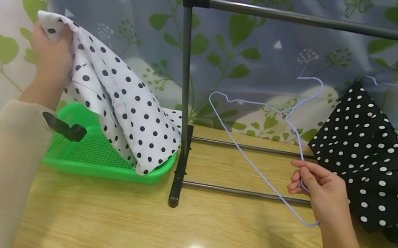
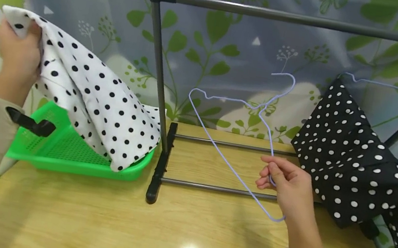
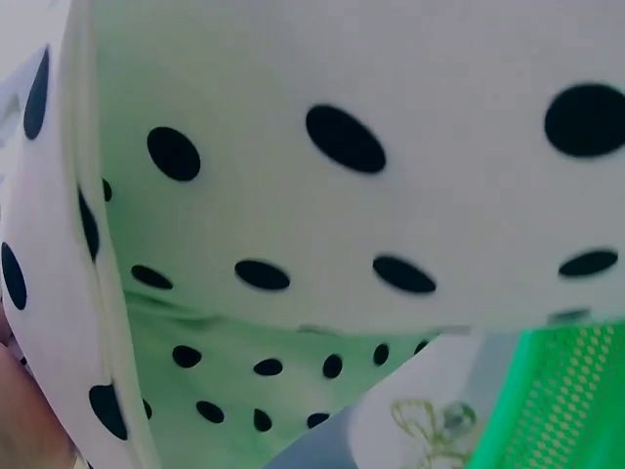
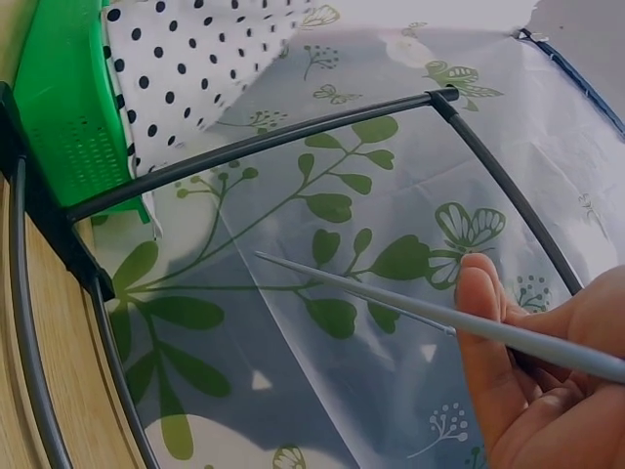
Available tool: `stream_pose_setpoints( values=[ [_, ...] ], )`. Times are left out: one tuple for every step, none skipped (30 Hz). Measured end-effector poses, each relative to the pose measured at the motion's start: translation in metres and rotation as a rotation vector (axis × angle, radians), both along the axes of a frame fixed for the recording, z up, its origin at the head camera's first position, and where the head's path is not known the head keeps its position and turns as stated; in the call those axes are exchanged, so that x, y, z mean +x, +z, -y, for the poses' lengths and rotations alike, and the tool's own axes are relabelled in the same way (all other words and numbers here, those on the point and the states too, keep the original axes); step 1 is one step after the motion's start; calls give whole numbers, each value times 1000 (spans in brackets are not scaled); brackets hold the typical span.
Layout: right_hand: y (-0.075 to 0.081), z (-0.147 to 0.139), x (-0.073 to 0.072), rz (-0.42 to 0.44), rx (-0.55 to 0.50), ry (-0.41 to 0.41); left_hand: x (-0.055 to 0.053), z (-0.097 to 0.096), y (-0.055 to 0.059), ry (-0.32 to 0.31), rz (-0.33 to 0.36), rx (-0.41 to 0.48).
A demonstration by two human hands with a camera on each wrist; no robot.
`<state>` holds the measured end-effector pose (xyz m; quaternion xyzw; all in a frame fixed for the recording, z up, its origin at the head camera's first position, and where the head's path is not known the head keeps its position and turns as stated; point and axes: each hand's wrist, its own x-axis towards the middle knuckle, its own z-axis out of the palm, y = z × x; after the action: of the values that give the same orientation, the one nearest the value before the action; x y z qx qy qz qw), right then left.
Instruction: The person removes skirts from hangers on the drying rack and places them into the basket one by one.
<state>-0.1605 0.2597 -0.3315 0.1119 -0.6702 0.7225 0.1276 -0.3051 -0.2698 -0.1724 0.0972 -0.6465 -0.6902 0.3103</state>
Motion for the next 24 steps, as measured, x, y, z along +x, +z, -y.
stream_pose_setpoints(
  values=[
    [0, 0, 0, 1, -2, 1, -1, 6, -4, 6, 30, -6],
    [1, 0, -1, 1, -7, 3, -2, 12, -8, 15, 53, -10],
    [1, 0, -1, 0, -11, 5, -2, 19, -12, 24, 96, -39],
    [1, 1, -1, 1, -13, 5, -2, 26, -16, 29, 124, -62],
    [1, 1, -2, 1, -15, 6, -2, 32, -20, 31, 171, -95],
    [1, 1, -2, 1, -13, 5, -2, 38, -25, 40, 223, -141],
    [1, 1, -3, 1, -12, 4, -1, 45, -30, 48, 281, -193],
    [1, 2, -3, 2, -9, 1, 0, 51, -35, 53, 343, -244],
    [0, 2, -3, 3, -5, -3, 0, 58, -40, 59, 399, -297],
    [0, 2, -3, 5, -2, -6, 1, 64, -45, 63, 443, -332],
    [0, 2, -4, 8, 1, -8, 1, 70, -51, 64, 492, -365],
    [-1, 3, -4, 10, 3, -9, 1, 76, -56, 68, 519, -387],
    [-1, 3, -4, 13, 5, -8, 2, 81, -61, 70, 541, -393],
    [-1, 3, -4, 17, 6, -7, 2, 85, -66, 68, 564, -392],
    [-2, 3, -4, 20, 8, -5, 3, 89, -71, 68, 583, -394],
    [-2, 3, -4, 22, 9, -3, 3, 92, -76, 66, 605, -395],
    [-2, 3, -3, 22, 10, -1, 4, 95, -80, 67, 621, -402],
    [-2, 4, -3, 22, 10, 1, 4, 98, -84, 64, 639, -412],
    [-2, 4, -4, 22, 11, 4, 6, 100, -87, 63, 655, -424],
    [-2, 4, -4, 22, 11, 6, 7, 102, -90, 60, 667, -450],
    [-2, 4, -4, 20, 11, 8, 8, 104, -93, 56, 669, -479],
    [-2, 5, -4, 19, 11, 10, 9, 106, -95, 47, 673, -503],
    [-2, 5, -4, 19, 10, 12, 10, 107, -97, 39, 673, -527],
    [-2, 5, -4, 19, 10, 13, 10, 108, -99, 31, 673, -559]
  ],
)
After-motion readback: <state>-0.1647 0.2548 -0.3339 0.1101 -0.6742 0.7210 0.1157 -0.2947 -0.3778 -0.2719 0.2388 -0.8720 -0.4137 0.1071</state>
